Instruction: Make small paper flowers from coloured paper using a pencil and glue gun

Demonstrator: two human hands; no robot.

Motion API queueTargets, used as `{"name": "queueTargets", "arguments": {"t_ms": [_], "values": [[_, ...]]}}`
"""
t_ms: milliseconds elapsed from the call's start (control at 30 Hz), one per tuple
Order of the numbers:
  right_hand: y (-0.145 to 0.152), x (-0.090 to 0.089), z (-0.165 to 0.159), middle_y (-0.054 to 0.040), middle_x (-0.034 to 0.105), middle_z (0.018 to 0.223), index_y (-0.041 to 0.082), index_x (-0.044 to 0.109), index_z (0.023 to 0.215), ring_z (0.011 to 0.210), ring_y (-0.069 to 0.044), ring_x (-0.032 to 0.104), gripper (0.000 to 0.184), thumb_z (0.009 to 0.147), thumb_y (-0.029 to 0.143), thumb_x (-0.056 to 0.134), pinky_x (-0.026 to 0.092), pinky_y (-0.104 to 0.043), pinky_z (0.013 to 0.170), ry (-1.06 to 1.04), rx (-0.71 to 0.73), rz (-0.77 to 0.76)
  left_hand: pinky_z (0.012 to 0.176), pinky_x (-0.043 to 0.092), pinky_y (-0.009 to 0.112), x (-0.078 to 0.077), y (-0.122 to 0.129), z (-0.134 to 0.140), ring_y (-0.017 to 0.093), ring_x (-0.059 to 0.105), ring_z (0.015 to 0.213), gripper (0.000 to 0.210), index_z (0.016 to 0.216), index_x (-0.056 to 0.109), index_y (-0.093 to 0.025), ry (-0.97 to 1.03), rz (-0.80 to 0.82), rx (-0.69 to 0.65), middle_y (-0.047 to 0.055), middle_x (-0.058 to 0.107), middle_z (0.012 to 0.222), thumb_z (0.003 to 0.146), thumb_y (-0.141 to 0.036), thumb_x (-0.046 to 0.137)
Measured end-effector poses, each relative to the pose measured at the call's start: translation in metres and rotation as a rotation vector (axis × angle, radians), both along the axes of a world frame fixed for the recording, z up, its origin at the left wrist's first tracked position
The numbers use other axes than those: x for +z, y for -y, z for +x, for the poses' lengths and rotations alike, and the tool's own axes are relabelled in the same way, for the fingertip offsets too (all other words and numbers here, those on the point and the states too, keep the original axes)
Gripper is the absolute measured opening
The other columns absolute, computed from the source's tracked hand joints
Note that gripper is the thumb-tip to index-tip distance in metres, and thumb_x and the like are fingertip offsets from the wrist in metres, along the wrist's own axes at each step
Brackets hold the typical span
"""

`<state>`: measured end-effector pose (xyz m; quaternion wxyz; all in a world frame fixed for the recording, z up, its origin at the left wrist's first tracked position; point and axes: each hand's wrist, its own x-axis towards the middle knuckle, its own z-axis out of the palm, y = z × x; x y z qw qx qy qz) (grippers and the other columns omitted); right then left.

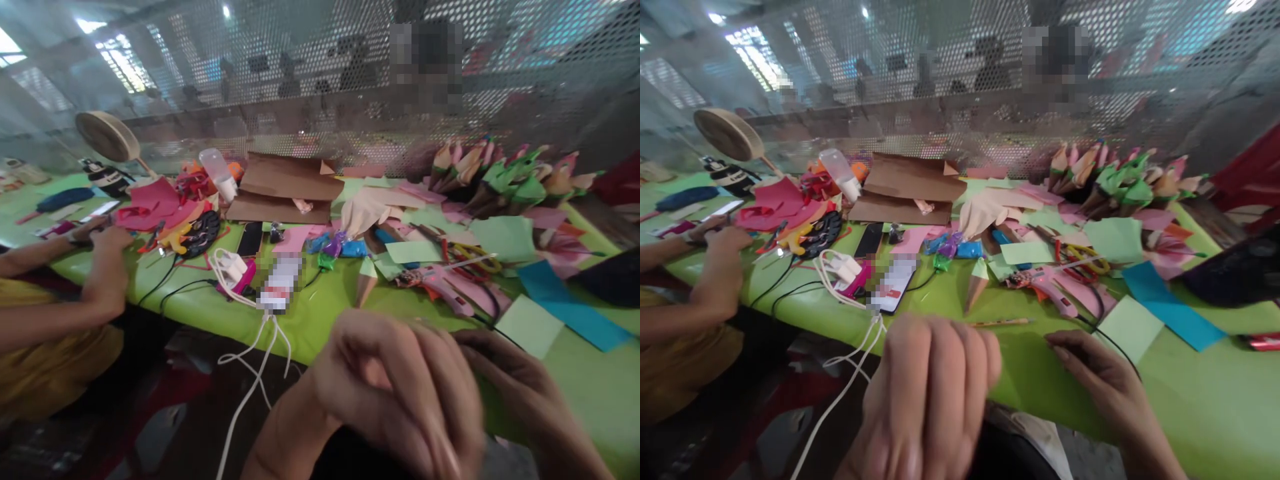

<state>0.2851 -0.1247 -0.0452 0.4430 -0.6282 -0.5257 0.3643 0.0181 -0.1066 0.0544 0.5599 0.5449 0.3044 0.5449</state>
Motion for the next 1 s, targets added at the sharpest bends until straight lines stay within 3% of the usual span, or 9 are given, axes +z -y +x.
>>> {"name": "queueTargets", "arguments": {"t_ms": [200, 267, 367, 400, 467, 600, 700, 833, 1000], "values": [[-0.003, 0.009, -0.003, -0.0078, 0.081, 0.094, 0.027, 0.083, 0.089, 0.087, -0.027, 0.076, 0.041, 0.076, 0.066, 0.08, 0.062, -0.029, 0.073, -0.081, 0.062, -0.028, 0.057, 0.045, 0.025, 0.019, -0.076, 0.02, 0.011, 0.051, 0.053, 0.058, 0.058, 0.051, -0.022, 0.141, 0.063, 0.063, -0.003, 0.049, 0.052, 0.096, -0.065, 0.06], [-0.004, 0.009, -0.004, -0.0081, 0.081, 0.093, 0.026, 0.083, 0.09, 0.086, -0.026, 0.076, 0.041, 0.077, 0.066, 0.08, 0.061, -0.029, 0.073, -0.084, 0.084, -0.009, 0.055, 0.042, 0.024, 0.017, -0.104, 0.022, 0.01, 0.049, 0.051, 0.061, 0.054, 0.046, -0.021, 0.127, 0.047, 0.201, -0.003, 0.047, 0.05, 0.095, -0.064, 0.06], [-0.004, 0.007, -0.005, -0.008, 0.081, 0.092, 0.026, 0.083, 0.092, 0.085, -0.025, 0.075, 0.04, 0.081, 0.064, 0.078, 0.06, -0.029, 0.073, -0.085, 0.101, 0.029, 0.059, 0.046, 0.021, 0.004, -0.141, 0.018, 0.01, 0.058, 0.059, 0.032, 0.077, 0.062, -0.021, -0.018, -0.014, 0.393, -0.002, 0.064, 0.066, 0.094, -0.048, 0.068], [-0.004, 0.007, -0.006, -0.0078, 0.08, 0.091, 0.025, 0.082, 0.093, 0.085, -0.025, 0.074, 0.04, 0.082, 0.063, 0.078, 0.059, -0.029, 0.073, -0.09, 0.101, 0.038, 0.064, 0.048, 0.022, -0.002, -0.151, 0.017, 0.011, 0.063, 0.065, 0.018, 0.09, 0.065, -0.022, -0.083, -0.037, 0.411, -0.002, 0.069, 0.074, 0.092, -0.038, 0.071], [-0.004, 0.007, -0.007, -0.0075, 0.08, 0.091, 0.025, 0.082, 0.093, 0.084, -0.024, 0.074, 0.039, 0.083, 0.062, 0.077, 0.059, -0.029, 0.073, -0.103, 0.103, 0.045, 0.073, 0.053, 0.024, -0.013, -0.167, 0.013, 0.013, 0.068, 0.074, 0.011, 0.099, 0.065, -0.022, -0.28, -0.056, 0.422, -0.001, 0.072, 0.081, 0.089, -0.022, 0.071], [-0.004, 0.007, -0.009, -0.0074, 0.08, 0.09, 0.024, 0.081, 0.092, 0.084, -0.024, 0.074, 0.039, 0.083, 0.062, 0.076, 0.059, -0.03, 0.072, -0.094, 0.102, 0.052, 0.094, 0.055, 0.036, -0.027, -0.182, 0.009, 0.024, 0.074, 0.099, 0.016, 0.097, 0.074, -0.023, -0.971, 0.1, 0.305, 0.006, 0.079, 0.096, 0.088, -0.012, 0.067], [-0.005, 0.004, -0.008, -0.0078, 0.08, 0.092, 0.024, 0.082, 0.092, 0.084, -0.025, 0.074, 0.039, 0.084, 0.062, 0.075, 0.059, -0.03, 0.072, -0.075, 0.104, 0.058, 0.113, 0.044, 0.049, -0.035, -0.183, 0.005, 0.031, 0.068, 0.123, 0.032, 0.109, 0.077, -0.027, -1.357, 0.247, 0.299, 0.009, 0.08, 0.117, 0.086, -0.008, 0.066], [-0.006, 0.0, -0.007, -0.0084, 0.081, 0.093, 0.024, 0.082, 0.092, 0.085, -0.026, 0.075, 0.04, 0.085, 0.063, 0.074, 0.06, -0.031, 0.074, -0.044, 0.098, 0.065, 0.12, 0.034, 0.059, -0.044, -0.181, -0.001, 0.033, 0.06, 0.136, 0.044, 0.127, 0.071, -0.031, -1.527, 0.329, 0.316, 0.009, 0.075, 0.135, 0.087, -0.014, 0.069], [-0.006, 0.008, -0.008, -0.0092, 0.081, 0.093, 0.024, 0.083, 0.09, 0.085, -0.026, 0.075, 0.042, 0.082, 0.065, 0.075, 0.06, -0.031, 0.074, -0.053, 0.104, 0.049, 0.125, 0.025, 0.067, -0.045, -0.177, -0.004, 0.035, 0.055, 0.141, 0.054, 0.134, 0.066, -0.036, -1.488, 0.327, 0.349, 0.008, 0.072, 0.141, 0.085, -0.016, 0.075]]}}
